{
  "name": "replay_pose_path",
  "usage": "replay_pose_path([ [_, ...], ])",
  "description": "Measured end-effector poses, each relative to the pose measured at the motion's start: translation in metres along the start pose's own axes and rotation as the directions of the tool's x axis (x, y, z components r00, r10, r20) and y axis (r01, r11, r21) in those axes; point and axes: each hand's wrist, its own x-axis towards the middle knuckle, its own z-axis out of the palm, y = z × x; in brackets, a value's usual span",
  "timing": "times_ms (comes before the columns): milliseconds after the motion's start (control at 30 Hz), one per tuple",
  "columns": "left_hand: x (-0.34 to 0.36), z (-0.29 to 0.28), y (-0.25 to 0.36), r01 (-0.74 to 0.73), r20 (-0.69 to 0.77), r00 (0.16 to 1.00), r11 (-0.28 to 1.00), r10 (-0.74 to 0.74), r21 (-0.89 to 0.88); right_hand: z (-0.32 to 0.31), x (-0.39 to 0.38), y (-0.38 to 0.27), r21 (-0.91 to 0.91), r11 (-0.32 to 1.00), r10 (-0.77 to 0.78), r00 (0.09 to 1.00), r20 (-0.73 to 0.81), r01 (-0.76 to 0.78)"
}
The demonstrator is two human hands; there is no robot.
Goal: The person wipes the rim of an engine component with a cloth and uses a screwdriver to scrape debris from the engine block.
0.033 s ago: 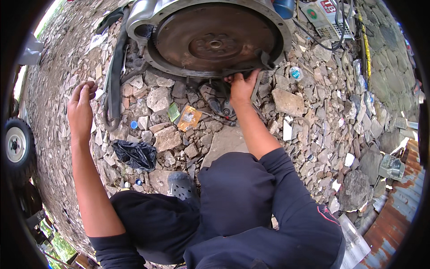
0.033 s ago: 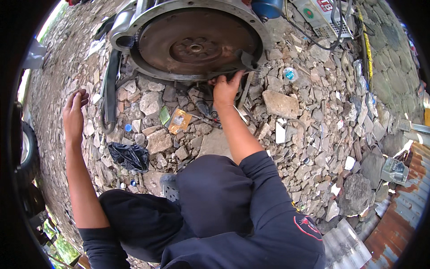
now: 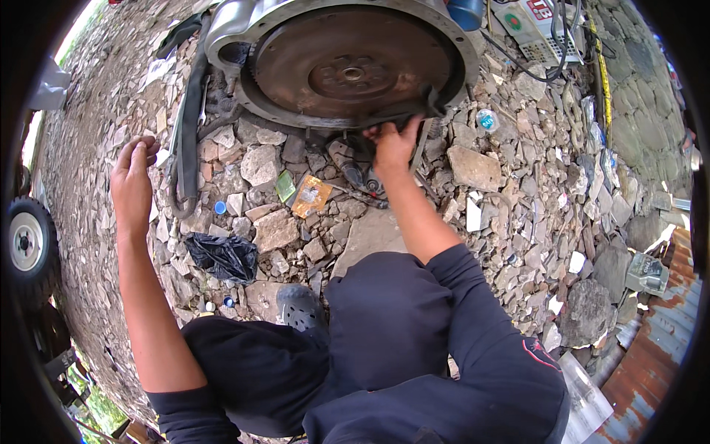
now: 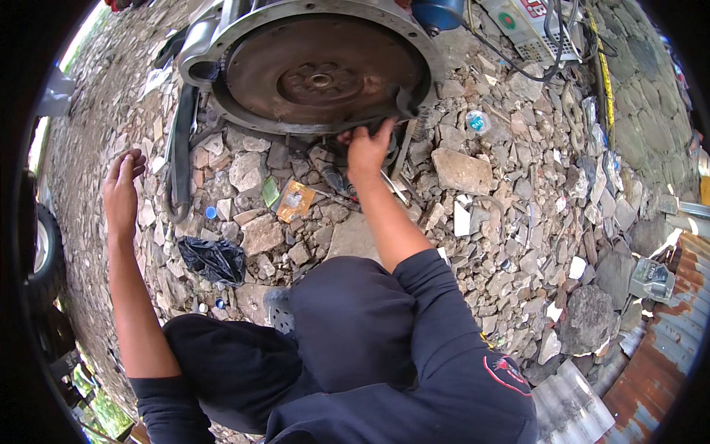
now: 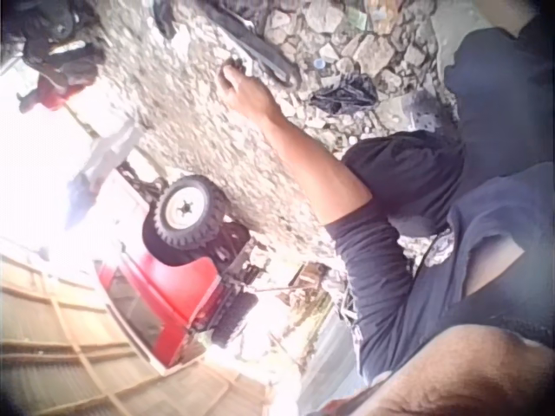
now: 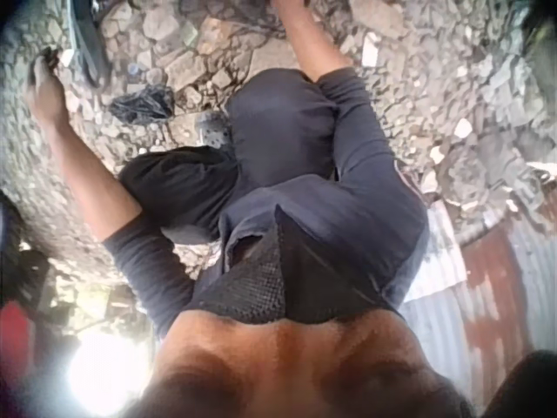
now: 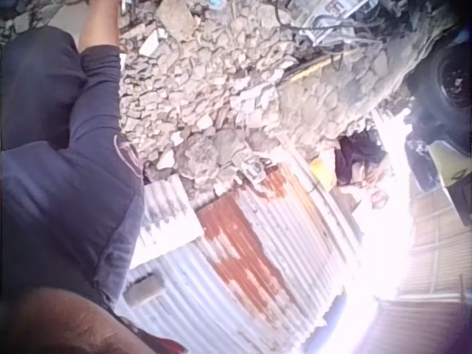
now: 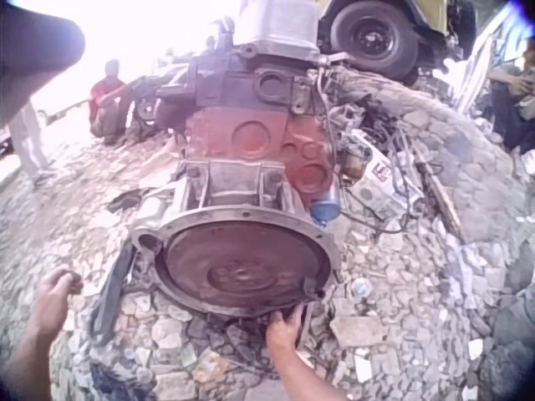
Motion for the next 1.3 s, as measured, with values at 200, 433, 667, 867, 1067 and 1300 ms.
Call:
replay_pose_path([
  [200, 0.0, 0.005, 0.004, -0.03, 0.033, 0.999, 0.998, 0.028, 0.053, 0.018, -0.014, 0.027, 0.152, 0.946, 0.298, 0.954, -0.045, -0.288],
  [433, 0.001, 0.004, 0.006, -0.045, 0.014, 0.999, 0.995, 0.044, 0.087, 0.071, -0.019, 0.038, 0.305, 0.851, 0.482, 0.866, -0.131, -0.428],
  [667, 0.001, 0.021, 0.02, -0.054, 0.024, 0.998, 0.991, 0.052, 0.124, 0.049, -0.009, 0.036, 0.189, 0.799, 0.594, 0.796, -0.112, -0.57],
  [867, 0.001, 0.017, 0.023, -0.08, 0.025, 0.997, 0.993, 0.078, 0.085, -0.022, -0.014, -0.024, 0.253, 0.912, 0.318, 0.946, 0.057, -0.322],
  [1067, 0.005, 0.027, 0.027, -0.07, 0.018, 0.997, 0.996, 0.07, 0.052, -0.067, 0.006, -0.033, -0.778, 0.122, -0.344, 0.761, 0.55, 0.617],
  [1300, -0.001, 0.005, 0.013, -0.054, -0.001, 0.999, 0.998, 0.054, 0.03, -0.073, 0.009, -0.009, -0.759, -0.334, 0.114, 0.823, 0.556, 0.559],
])
